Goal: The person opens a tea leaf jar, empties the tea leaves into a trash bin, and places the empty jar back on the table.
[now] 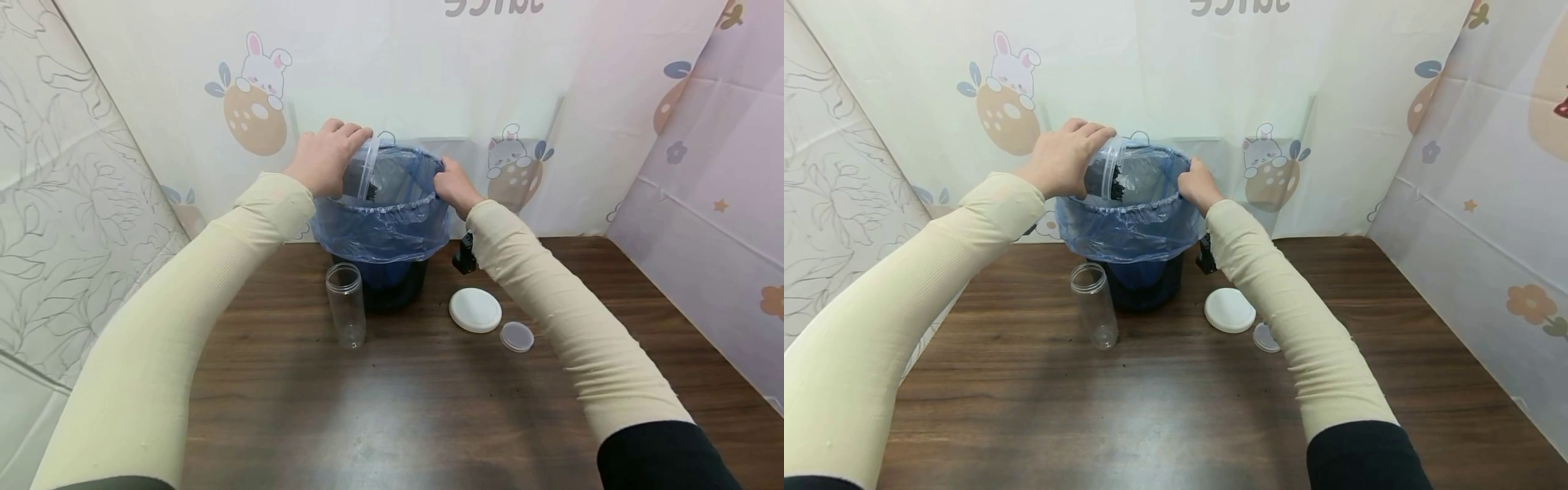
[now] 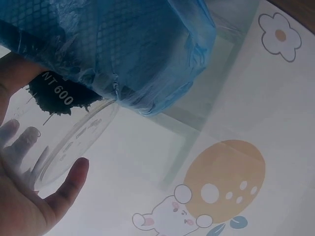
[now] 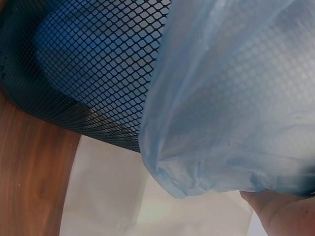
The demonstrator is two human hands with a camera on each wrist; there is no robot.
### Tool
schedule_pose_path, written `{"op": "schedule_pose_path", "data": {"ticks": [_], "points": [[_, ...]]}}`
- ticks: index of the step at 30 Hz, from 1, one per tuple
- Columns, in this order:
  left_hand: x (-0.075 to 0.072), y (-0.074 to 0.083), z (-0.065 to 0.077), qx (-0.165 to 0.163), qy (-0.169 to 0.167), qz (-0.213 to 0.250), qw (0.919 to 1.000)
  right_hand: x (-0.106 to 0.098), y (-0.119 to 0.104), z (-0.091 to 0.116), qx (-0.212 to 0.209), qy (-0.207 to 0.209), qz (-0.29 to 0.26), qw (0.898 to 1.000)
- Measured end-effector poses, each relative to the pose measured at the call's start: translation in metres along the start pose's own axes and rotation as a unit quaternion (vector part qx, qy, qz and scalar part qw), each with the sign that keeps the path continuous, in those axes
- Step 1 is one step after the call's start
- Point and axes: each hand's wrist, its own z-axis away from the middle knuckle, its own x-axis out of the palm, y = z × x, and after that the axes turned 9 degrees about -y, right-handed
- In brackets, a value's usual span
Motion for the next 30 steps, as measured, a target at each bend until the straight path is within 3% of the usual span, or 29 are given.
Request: {"op": "schedule_pose_path", "data": {"ticks": [16,30], "points": [[-0.0003,0.0019,-0.0001,0.0,-0.001,0.001,1.0,0.0001,0.0003,0.0006,0.005,-0.003,0.001,1.0],[-0.0007,0.0021,-0.0015,0.014,0.002,-0.025,0.9996,-0.0002,0.001,0.0016,-0.004,-0.005,0.003,1.0]]}}
